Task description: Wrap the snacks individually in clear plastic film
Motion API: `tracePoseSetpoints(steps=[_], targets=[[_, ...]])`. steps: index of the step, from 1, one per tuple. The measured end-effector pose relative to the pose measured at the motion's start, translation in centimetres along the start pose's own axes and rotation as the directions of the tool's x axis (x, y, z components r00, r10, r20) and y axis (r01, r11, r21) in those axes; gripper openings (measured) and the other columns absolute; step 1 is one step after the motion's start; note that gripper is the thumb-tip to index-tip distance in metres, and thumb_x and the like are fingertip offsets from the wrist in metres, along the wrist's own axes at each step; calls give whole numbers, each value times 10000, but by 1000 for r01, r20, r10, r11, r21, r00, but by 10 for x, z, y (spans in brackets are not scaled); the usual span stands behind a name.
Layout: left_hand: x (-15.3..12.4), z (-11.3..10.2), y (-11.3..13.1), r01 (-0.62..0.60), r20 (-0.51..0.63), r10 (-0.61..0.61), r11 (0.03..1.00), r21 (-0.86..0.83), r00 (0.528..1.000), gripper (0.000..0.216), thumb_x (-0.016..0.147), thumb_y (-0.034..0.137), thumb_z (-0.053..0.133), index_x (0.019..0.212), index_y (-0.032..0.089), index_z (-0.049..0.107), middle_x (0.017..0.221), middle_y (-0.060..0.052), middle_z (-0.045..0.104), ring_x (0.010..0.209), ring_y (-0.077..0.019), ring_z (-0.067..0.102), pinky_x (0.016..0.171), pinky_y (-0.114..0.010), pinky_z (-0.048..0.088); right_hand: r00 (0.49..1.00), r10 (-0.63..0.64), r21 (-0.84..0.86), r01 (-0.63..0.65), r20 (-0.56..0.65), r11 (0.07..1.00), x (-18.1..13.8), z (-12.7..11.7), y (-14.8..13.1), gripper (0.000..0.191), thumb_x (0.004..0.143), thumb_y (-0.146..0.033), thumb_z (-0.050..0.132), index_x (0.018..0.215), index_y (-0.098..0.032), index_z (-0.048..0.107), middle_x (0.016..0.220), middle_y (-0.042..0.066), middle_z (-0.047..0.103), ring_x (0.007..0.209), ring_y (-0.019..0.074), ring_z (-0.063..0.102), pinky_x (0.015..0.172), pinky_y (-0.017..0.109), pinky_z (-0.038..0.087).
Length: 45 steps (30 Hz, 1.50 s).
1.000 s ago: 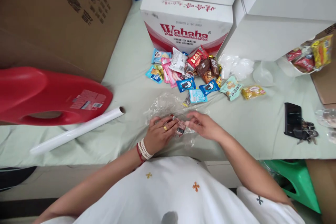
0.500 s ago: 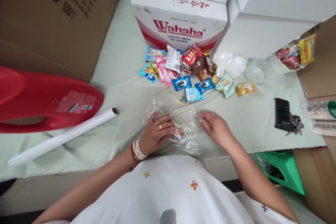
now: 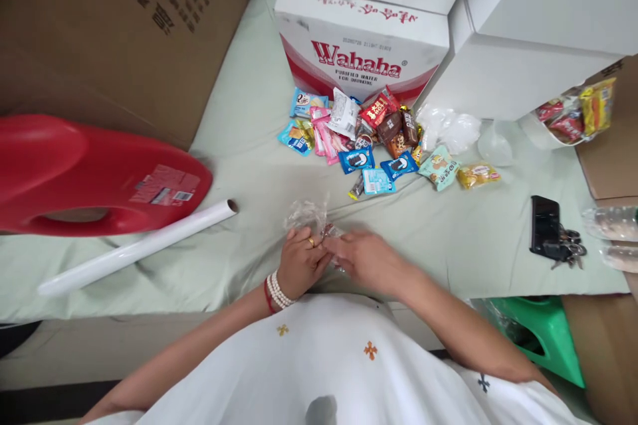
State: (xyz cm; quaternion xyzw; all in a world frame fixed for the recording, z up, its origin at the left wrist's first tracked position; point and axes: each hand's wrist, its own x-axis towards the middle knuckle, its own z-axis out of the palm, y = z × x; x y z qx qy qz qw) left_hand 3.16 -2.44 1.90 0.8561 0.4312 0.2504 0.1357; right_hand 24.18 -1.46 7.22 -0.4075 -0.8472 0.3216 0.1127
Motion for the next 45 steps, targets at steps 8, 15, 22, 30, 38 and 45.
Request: tracePoseSetpoints(steps=[8,15,22,30,38,45], targets=[[-9,-17,-31,6,121,57,883,-469,991,231,947,197,552,802,218,731,714,-22,713,754,-174,644,797,-342,464,996,-79,-204,68,-46,977,-14,50,-1,638,942,-30,502,1555,-201,451,1019,118,643,902,235,491,829,350,483],[-14,-6,-33,188,17,-202,876,-444,979,240,924,286,629,1129,224,739,722,-22,714,758,-208,620,745,-345,482,989,-138,-148,128,-59,981,-15,54,-2,673,949,-32,470,1597,-195,394,963,105,629,880,230,477,802,342,477],[-28,-30,-47,318,-91,-564,585,-746,821,317,928,428,581,1151,217,660,745,9,647,662,-164,614,670,-297,506,992,30,-149,-11,125,989,-9,61,-10,600,953,-68,482,1538,-194,517,1157,147,638,1031,264,492,937,395,485],[15,-52,-45,561,199,-527,803,-199,826,528,751,543,742,1102,151,702,1040,-129,733,1035,-314,655,880,-420,514,986,68,-112,-52,150,992,0,49,-16,591,938,-61,498,1511,-196,556,1199,141,638,1031,251,511,948,376,470],[8,-48,0,459,282,-366,773,-438,887,236,933,330,568,972,192,755,751,-3,741,629,-146,637,623,-262,463,994,-18,-28,22,112,999,4,45,-10,519,896,-14,549,1361,-207,675,1126,131,661,978,241,513,895,369,467],[8,-16,6,299,278,-263,949,-97,924,232,996,256,509,990,225,739,848,-64,731,745,-226,662,656,-330,461,996,-86,144,90,-35,985,-27,36,-4,320,1020,-248,525,1308,-246,666,1071,97,640,1021,234,558,926,400,498]])
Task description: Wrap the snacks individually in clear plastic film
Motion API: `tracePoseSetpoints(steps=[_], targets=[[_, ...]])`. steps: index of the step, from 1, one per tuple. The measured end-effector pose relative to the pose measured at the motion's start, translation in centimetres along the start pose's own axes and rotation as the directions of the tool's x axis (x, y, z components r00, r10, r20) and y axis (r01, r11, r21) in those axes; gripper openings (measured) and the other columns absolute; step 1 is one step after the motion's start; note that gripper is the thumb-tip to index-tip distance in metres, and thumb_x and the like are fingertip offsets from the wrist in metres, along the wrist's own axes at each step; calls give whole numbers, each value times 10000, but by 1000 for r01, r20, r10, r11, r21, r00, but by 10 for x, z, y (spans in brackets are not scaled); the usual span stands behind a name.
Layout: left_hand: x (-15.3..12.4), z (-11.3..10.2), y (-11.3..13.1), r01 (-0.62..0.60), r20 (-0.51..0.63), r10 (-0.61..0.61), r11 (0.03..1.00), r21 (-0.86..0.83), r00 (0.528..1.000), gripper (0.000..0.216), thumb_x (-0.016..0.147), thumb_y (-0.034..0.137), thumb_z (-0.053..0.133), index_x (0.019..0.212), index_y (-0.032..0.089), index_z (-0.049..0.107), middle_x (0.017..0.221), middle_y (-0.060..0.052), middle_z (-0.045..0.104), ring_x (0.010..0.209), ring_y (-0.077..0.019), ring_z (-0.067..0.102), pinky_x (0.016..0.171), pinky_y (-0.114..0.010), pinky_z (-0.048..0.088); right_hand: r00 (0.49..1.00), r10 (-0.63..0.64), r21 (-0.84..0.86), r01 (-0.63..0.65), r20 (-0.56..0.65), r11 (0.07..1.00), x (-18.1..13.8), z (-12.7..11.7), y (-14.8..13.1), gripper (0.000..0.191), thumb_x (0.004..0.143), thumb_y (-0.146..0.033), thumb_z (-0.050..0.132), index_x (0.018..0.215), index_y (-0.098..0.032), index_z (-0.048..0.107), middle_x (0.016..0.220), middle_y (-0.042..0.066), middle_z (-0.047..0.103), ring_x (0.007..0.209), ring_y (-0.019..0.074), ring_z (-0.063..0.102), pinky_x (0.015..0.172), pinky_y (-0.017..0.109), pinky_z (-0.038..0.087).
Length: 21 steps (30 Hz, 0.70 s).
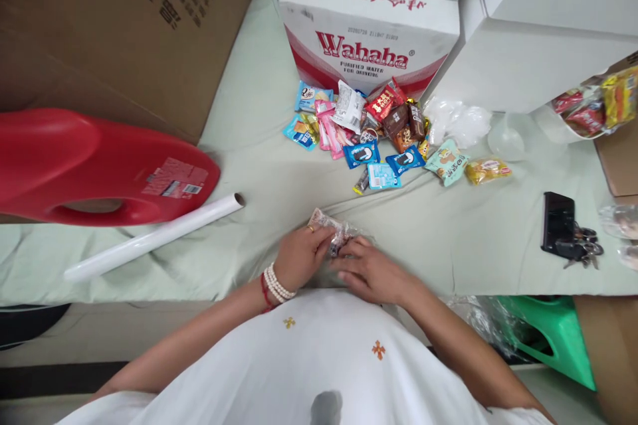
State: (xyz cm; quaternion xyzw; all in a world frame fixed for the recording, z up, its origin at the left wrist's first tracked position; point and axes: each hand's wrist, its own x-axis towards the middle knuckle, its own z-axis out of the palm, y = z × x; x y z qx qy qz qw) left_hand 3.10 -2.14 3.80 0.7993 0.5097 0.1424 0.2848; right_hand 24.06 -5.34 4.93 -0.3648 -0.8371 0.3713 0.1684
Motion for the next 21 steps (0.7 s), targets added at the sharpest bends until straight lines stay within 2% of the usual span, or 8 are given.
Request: tracePoseSetpoints(steps=[2,4,6,8,10,14,18,21], targets=[[-2,5,0,26,-59,-20,996,89,998,232,997,310,541,1118,234,724,914,-86,721,817,-252,656,705,-353,471,943,183,-43,-202,-276,978,-10,5,6,320,1040,-316,504,1323,-245,635,980,88,625,943,243,564,887,424,511],[-3,8,-2,103,-183,-73,982,158,980,419,942,436,641,1296,211,652,1065,-141,703,972,-314,642,818,-424,489,783,346,-115,-463,-517,879,-15,13,11,404,993,-401,589,1351,-213,603,1066,138,604,1014,303,541,905,503,505],[-3,10,-6,181,-284,-122,965,189,951,685,830,544,752,1363,148,586,1228,-214,643,1177,-406,574,959,-536,460,722,393,-177,-575,-569,799,-17,19,13,450,920,-419,683,1299,-184,623,1280,212,544,1190,385,472,972,598,466],[-3,13,-11,195,-299,-134,964,182,945,703,767,564,802,1273,116,608,1269,-240,610,1318,-461,483,1063,-607,394,758,402,-193,-559,-513,806,-16,23,9,253,920,-340,664,1123,-189,673,1395,213,505,1254,393,449,995,602,459],[-4,15,-13,161,-262,-114,973,164,958,553,791,532,786,1144,136,630,1207,-208,629,1308,-439,509,1070,-585,407,790,432,-113,-524,-434,844,-15,23,1,103,955,-274,582,962,-210,662,1284,165,599,1119,317,556,922,498,515],[-9,20,-1,94,-290,-40,980,173,956,326,916,461,656,1081,183,611,1046,-126,648,905,-270,663,756,-374,520,774,557,310,-474,-299,824,-6,23,-16,195,1018,-340,484,961,-239,640,839,41,677,766,203,627,767,348,545],[-8,23,22,-178,-379,273,947,268,884,248,935,269,595,1173,203,612,1076,-151,661,1044,-300,650,830,-404,528,694,660,770,-243,-287,590,7,24,-21,361,1006,-499,453,1145,-228,646,949,56,712,867,216,670,794,351,570],[0,24,36,-334,-362,387,921,200,848,414,889,225,586,1298,166,568,1180,-196,647,1213,-373,587,977,-521,503,643,711,907,-61,-283,416,8,20,-22,468,958,-589,483,1167,-200,637,967,77,710,876,228,669,792,363,575]])
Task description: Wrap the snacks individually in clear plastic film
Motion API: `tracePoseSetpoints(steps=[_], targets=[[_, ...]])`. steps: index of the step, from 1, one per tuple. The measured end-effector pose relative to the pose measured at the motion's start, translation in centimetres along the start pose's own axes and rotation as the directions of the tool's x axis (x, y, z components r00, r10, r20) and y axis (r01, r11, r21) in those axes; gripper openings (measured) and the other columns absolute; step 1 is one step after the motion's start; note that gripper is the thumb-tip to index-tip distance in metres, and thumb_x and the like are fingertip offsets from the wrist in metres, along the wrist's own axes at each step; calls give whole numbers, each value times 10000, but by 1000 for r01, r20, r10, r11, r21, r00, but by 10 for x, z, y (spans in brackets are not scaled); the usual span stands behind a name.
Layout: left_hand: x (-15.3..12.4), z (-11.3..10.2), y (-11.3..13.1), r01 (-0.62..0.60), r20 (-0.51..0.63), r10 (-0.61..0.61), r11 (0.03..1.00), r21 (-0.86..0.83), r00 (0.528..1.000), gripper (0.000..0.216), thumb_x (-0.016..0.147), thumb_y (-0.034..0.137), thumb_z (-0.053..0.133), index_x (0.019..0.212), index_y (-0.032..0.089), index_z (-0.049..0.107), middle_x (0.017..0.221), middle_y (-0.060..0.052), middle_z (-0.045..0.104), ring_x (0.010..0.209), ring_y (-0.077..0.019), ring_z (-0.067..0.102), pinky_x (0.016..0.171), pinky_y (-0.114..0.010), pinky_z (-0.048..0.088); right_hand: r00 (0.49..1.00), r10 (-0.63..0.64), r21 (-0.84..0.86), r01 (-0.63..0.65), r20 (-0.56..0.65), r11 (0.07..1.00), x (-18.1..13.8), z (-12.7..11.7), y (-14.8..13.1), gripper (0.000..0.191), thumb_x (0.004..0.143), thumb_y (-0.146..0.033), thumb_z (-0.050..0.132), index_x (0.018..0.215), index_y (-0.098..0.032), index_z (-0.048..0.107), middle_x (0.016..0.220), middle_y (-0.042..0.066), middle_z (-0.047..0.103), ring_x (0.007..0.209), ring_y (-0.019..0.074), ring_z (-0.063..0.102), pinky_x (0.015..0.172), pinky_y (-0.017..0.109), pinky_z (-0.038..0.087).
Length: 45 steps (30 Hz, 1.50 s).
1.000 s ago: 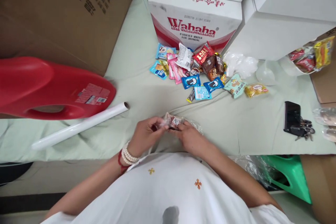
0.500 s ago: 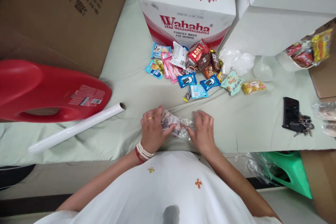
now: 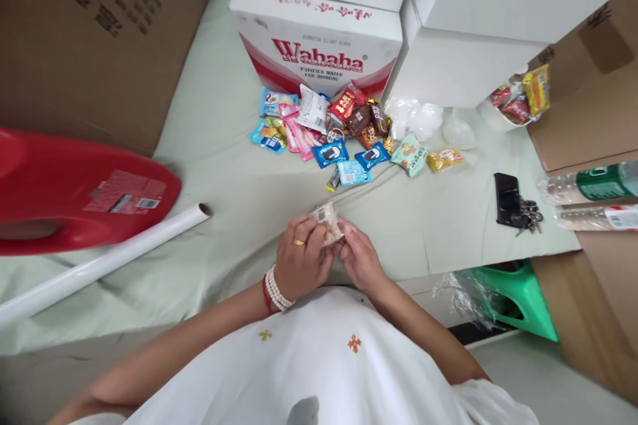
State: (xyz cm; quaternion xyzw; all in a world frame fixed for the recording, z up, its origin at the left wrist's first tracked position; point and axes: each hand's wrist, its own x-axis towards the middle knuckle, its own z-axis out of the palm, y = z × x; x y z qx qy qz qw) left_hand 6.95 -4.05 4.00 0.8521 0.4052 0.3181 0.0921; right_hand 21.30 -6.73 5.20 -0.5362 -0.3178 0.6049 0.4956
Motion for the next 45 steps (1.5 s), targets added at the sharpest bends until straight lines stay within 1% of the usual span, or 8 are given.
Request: tracePoseSetpoints(steps=[6,12,18,26,35,38,41,45], targets=[[15,13,9,-130,221,222,921,-366,950,617,882,189,525,1490,153,425,1393,-216,569,1380,-362,500,1098,-547,468,975,15,80,3,-223,997,3,-50,-7,370,817,-452,724,1093,-219,644,983,50,716,854,188,660,781,317,566],[5,18,-19,130,340,12,911,-391,940,523,942,197,512,1456,188,420,1323,-176,612,1225,-284,612,1027,-465,536,725,-129,13,186,-677,982,20,-196,-33,456,594,-265,804,999,-231,596,831,-29,650,682,125,608,648,258,505],[9,9,-56,229,315,-118,911,-344,942,407,957,218,509,1363,189,493,1222,-143,642,1148,-271,636,997,-463,550,858,-46,-290,-122,-511,949,72,-276,-80,448,613,-370,752,1014,-203,641,808,19,661,714,202,638,667,343,516],[-3,-10,-67,231,165,-204,959,-167,965,377,961,196,554,1333,225,498,1209,-128,609,1039,-252,664,862,-410,598,723,-482,-859,-491,-495,145,108,-258,-131,241,822,-309,624,967,-182,769,1038,138,688,893,280,643,815,400,476],[-14,-27,-59,245,169,-219,957,-156,961,214,961,166,555,1150,235,627,1129,-81,625,971,-207,671,842,-353,587,963,-269,-984,-26,22,-174,209,-154,-137,305,928,-218,550,1189,-184,706,1261,152,652,989,287,646,808,358,469],[-15,-34,-57,282,154,-254,938,-202,955,204,963,168,566,1136,238,648,1132,-72,630,927,-186,669,834,-335,578,935,-353,-999,-42,-32,-21,216,-148,-133,201,933,-215,541,999,-151,720,1054,145,699,918,256,642,773,326,458],[-11,-39,-54,377,173,-339,879,-292,925,171,966,223,601,1128,242,655,1108,-61,639,825,-158,648,794,-324,567,889,-431,-854,96,-158,511,180,-146,-126,203,910,-362,618,882,-170,679,819,61,664,682,160,559,602,246,417],[13,-25,-42,422,203,-372,764,-488,906,165,954,321,642,1087,225,643,1058,-65,629,803,-152,610,764,-314,553,996,-3,-155,-11,-90,988,106,-115,-92,322,783,-465,755,770,-183,601,691,-7,574,463,49,296,405,166,211]])
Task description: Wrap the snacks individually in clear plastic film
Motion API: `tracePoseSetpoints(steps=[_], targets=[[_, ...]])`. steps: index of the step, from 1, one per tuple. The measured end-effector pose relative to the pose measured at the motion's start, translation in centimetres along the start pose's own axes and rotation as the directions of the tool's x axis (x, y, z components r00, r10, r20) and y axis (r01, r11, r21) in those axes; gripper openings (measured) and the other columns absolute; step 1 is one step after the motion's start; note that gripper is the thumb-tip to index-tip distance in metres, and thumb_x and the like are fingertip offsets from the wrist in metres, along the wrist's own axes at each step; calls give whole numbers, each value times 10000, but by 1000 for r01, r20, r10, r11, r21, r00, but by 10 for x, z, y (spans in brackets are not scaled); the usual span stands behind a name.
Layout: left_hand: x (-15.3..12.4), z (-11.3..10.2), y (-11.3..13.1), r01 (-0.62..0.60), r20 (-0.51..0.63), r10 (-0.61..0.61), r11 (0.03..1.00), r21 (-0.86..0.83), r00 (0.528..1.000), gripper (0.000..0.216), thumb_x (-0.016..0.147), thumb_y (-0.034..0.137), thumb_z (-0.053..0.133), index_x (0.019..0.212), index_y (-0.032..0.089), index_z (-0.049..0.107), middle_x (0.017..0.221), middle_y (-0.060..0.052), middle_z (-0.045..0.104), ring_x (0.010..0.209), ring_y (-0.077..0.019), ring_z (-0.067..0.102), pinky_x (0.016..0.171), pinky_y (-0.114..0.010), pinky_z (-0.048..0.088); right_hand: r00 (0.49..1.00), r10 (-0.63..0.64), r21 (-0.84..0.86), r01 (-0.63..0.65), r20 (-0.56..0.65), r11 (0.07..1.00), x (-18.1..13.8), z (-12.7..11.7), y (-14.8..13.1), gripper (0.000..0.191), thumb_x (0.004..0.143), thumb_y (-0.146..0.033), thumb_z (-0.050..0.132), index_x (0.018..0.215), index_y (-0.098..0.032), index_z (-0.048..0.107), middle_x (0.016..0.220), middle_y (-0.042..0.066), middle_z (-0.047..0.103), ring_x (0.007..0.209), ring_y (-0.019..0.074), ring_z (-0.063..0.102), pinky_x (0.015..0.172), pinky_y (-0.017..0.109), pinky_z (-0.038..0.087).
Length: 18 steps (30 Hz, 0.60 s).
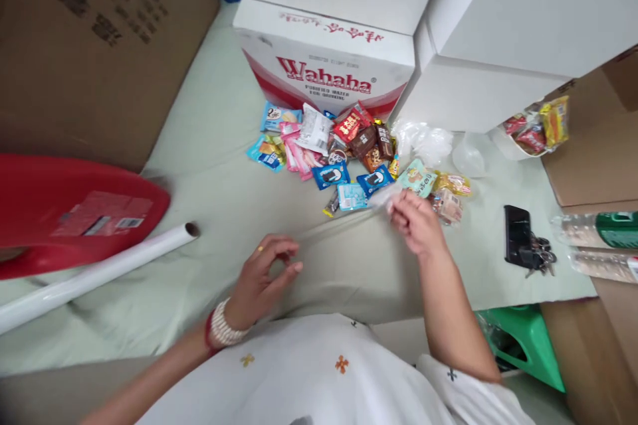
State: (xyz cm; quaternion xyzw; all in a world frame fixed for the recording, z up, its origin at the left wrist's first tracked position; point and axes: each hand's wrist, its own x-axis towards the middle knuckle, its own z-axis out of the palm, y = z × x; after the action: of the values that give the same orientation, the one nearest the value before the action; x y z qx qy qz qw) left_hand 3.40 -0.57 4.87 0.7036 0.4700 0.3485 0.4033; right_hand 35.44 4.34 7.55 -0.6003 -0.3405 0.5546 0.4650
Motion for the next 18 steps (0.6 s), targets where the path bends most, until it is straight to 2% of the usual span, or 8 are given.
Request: tracePoseSetpoints(steps=[2,4,7,10,12,14,16,18], targets=[[17,18,6,-21,-33,17,993,-120,999,335,908,403,696,1174,215,619,1123,-102,608,924,-192,610,763,-319,554,975,159,190,-188,155,964,-30,24,19,318,725,-412,809,745,-177,597,629,-33,516,446,30,229,375,144,172],[34,34,8,-30,13,34,976,-214,999,587,790,505,803,1254,199,613,1210,-141,604,997,-228,608,756,-327,547,939,242,288,-309,244,907,-49,44,36,299,714,-372,820,743,-171,599,584,-56,460,444,21,181,358,127,157],[48,44,1,56,226,19,946,-320,974,335,867,502,731,980,186,725,961,-84,693,872,-197,623,792,-325,509,893,301,345,-414,335,842,-54,51,51,267,724,-335,807,752,-166,602,573,-68,438,450,15,131,346,112,147],[46,37,-14,287,291,-157,824,-489,944,383,871,543,718,852,161,727,785,-38,677,743,-152,593,735,-292,475,839,321,326,-482,440,813,-45,37,55,257,725,-319,781,703,-175,569,537,-86,375,441,21,93,329,123,130],[39,30,-23,408,330,-251,688,-600,910,428,797,571,786,854,152,721,757,-19,665,700,-131,568,690,-270,458,844,309,290,-459,438,840,-38,32,53,302,744,-350,772,658,-185,534,527,-85,342,429,33,114,323,144,137],[31,25,-29,458,335,-312,598,-658,889,441,748,560,833,849,148,715,717,5,641,663,-110,537,667,-256,443,906,249,241,-341,343,909,-33,35,48,352,803,-450,757,679,-188,556,599,-42,446,452,59,268,356,167,247],[26,23,-32,460,288,-368,583,-670,884,429,739,540,848,842,146,714,694,19,619,647,-98,512,657,-247,428,962,122,140,-159,243,977,-31,46,41,374,832,-556,748,808,-197,644,813,23,604,632,113,497,504,202,426],[23,21,-33,466,281,-380,605,-646,882,417,775,540,820,860,143,726,711,12,624,657,-102,515,663,-251,430,964,40,-18,-37,262,999,-33,58,37,410,799,-578,795,958,-213,696,972,49,655,825,162,577,672,245,492]])
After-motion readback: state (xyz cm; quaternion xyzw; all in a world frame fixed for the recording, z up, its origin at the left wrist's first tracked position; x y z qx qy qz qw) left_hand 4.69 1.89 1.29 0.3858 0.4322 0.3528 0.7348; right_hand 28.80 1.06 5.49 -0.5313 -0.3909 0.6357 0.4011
